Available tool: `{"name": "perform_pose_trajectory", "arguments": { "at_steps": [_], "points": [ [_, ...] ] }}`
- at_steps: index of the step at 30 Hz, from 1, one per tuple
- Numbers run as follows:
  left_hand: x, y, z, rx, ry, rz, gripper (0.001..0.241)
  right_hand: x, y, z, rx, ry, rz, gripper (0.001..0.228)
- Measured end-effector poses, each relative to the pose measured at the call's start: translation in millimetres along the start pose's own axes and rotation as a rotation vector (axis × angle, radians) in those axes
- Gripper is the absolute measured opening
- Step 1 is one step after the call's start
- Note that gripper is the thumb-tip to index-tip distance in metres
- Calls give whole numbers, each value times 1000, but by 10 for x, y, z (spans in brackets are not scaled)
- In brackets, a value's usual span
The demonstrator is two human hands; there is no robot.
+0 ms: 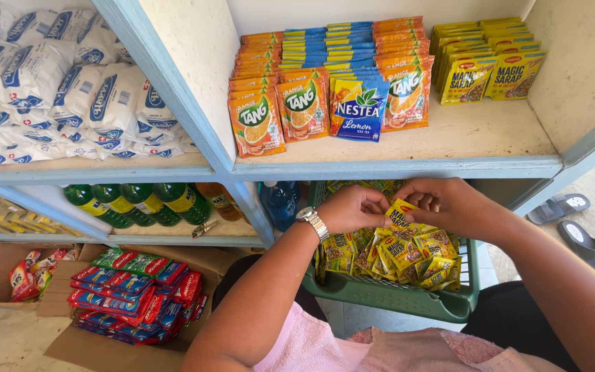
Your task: Stocking and organizing seasoning packets on a grocery store shelf.
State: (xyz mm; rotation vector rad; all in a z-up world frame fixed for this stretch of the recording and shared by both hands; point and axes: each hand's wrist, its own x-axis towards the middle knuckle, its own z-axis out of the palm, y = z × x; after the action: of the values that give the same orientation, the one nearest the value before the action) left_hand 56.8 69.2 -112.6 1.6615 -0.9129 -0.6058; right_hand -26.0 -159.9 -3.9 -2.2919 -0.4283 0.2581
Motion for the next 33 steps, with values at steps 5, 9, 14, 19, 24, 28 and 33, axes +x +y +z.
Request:
{"name": "perform_pose_trajectory", "arguments": {
  "at_steps": [5,9,14,19,24,28,33],
  "points": [
    [-48,157,8,-137,26,71,19,-154,42,-228,0,-13,43,34],
    [-74,377,69,-173,85,90,19,-241,8,-340,17,-1,146,26],
    [-123,716,326,-82,315,200,19,-221,298,-380,232,145,20,26],
    [-187,1156,439,54,625,321,28,-200,190,-343,479,314,-118,34],
    [-162,1213,432,40,798,396,32,-140,249,-219,396,514,-200,19],
    [-67,1305,386,72,834,439,28,-129,110,-237,468,555,-337,26],
    [66,1518,336,329,856,532,23,-178,-95,-335,547,653,-331,37]
  ]
}}
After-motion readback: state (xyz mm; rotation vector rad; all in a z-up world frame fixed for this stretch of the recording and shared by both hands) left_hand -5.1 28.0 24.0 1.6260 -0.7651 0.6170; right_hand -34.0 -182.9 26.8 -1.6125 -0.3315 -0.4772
